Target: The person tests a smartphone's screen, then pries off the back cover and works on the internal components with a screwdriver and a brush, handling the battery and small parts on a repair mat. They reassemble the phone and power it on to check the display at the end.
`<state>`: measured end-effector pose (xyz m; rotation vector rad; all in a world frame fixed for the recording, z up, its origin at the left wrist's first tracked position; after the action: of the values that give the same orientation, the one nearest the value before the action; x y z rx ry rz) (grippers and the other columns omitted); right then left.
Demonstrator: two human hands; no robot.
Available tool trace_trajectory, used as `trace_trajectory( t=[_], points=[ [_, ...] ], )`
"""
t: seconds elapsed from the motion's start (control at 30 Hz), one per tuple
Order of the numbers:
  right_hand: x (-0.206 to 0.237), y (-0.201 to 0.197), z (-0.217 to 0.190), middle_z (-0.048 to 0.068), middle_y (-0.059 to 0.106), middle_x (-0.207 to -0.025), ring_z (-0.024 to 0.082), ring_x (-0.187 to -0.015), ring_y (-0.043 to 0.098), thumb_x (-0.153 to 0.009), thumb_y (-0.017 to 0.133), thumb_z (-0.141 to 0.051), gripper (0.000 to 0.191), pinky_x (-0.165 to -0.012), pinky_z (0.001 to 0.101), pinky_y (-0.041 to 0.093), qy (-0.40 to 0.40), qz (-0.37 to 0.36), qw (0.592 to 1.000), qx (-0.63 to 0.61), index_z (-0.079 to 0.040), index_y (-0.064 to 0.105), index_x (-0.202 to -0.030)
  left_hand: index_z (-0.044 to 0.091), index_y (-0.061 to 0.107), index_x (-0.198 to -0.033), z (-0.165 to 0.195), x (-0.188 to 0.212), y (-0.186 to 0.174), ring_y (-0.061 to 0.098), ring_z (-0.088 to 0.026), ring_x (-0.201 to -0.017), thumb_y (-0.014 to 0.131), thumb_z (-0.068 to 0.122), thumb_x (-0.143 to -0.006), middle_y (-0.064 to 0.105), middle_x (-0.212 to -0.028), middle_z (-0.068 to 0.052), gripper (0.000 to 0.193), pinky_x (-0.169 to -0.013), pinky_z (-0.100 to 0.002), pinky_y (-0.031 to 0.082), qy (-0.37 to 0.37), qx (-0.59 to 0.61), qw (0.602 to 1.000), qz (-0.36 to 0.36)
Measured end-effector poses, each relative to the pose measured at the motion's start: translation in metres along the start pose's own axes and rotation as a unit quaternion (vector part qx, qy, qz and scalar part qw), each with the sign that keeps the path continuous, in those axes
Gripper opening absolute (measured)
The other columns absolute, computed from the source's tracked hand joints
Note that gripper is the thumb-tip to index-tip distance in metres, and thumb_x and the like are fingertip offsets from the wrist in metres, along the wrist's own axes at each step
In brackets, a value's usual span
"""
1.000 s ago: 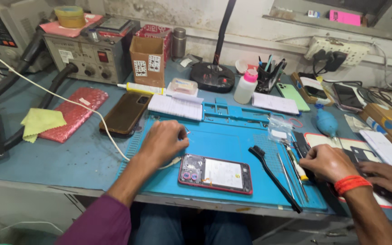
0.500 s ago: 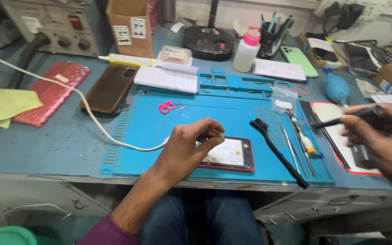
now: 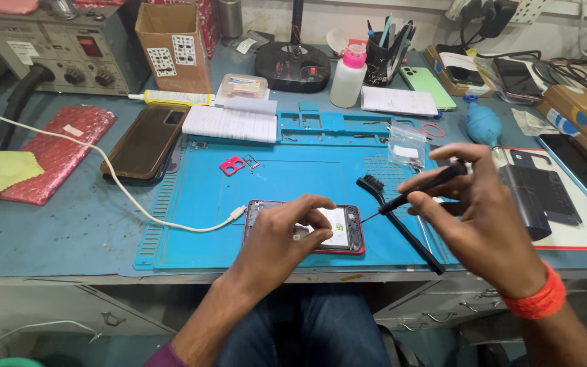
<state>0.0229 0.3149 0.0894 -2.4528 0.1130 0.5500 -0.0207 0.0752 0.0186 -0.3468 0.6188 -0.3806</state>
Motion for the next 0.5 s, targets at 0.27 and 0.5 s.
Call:
trace_trajectory(
  t=[0.27, 0.5],
  points=[
    [0.001, 0.009, -0.009, 0.011, 0.076, -0.103, 0.021, -0.096, 0.078, -0.092, 0.063, -0.003, 0.045, -0.080, 0.0337, 0.065, -0.034, -0.056, 0.996, 0.061, -0.003, 0.038, -0.130, 0.006, 0.068, -0.116, -0.001, 0.003, 0.004, 0.076, -0.020, -0.086, 0.075, 0.007, -0.087, 0.077, -0.092, -0.007, 0.030, -0.075, -0.033, 0.061, 0.014, -0.054, 0.998, -0.002],
    [-0.001, 0.009, -0.012, 0.011, 0.076, -0.102, 0.020, -0.094, 0.079, -0.092, 0.064, -0.004, 0.045, -0.080, 0.0343, 0.064, -0.027, -0.069, 0.995, 0.070, -0.003, 0.039, -0.129, 0.006, 0.070, -0.114, 0.000, 0.003, 0.004, 0.076, -0.019, -0.086, 0.075, 0.008, -0.087, 0.077, -0.092, -0.008, 0.027, -0.076, -0.033, 0.061, 0.012, -0.055, 0.998, -0.002]
  ],
)
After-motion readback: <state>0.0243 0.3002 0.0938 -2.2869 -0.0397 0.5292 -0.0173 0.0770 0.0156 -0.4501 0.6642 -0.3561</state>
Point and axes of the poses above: each hand's wrist, its own x-axis away from the middle knuckle, its own y-axis out of the palm, z = x × y, the point moved 3 cm from there along -x, towards the middle knuckle
